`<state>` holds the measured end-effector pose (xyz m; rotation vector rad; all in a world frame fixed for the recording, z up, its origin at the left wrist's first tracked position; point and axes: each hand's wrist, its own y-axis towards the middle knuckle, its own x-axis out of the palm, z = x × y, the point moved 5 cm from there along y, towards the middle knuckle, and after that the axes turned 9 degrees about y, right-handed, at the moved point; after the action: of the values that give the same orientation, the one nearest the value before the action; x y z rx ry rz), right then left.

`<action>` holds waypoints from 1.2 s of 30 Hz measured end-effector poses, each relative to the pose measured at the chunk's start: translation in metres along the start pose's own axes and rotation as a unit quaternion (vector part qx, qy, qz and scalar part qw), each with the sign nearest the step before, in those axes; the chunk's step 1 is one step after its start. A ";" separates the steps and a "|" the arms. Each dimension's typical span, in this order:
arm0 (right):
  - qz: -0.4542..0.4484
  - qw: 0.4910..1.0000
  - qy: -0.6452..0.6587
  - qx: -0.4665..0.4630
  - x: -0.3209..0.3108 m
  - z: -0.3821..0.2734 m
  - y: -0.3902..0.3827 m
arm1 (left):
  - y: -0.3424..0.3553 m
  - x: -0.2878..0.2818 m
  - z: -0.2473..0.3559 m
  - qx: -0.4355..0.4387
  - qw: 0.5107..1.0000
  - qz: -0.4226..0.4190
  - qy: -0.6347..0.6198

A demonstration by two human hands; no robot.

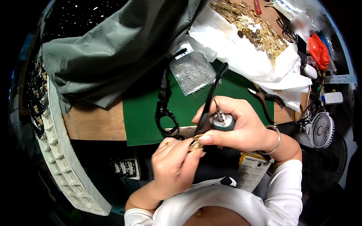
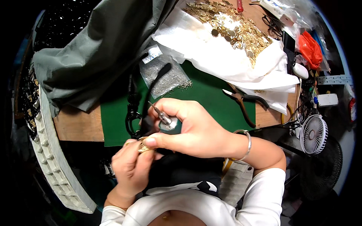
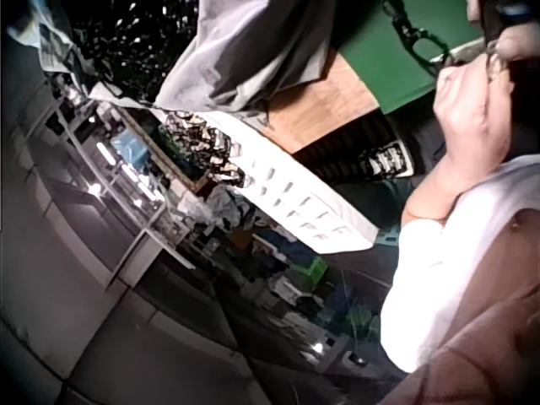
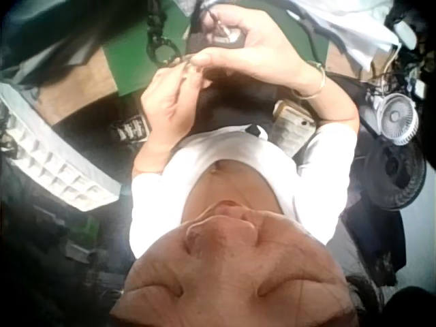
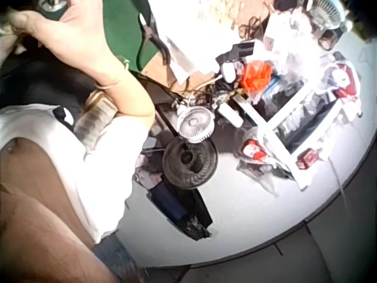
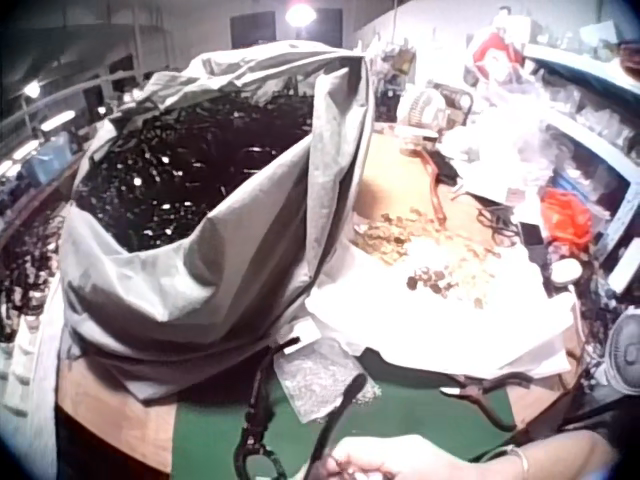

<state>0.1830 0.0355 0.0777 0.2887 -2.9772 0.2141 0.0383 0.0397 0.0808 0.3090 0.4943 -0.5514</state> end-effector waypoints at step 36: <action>0.107 0.773 -0.619 -0.085 -0.029 0.054 -0.012 | -0.014 0.014 -0.046 -0.263 0.671 -0.076 -0.689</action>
<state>0.2069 0.0206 0.0221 0.0323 -4.3034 -0.4210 0.0244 0.0409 0.0327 -0.7376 -0.8390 -0.6224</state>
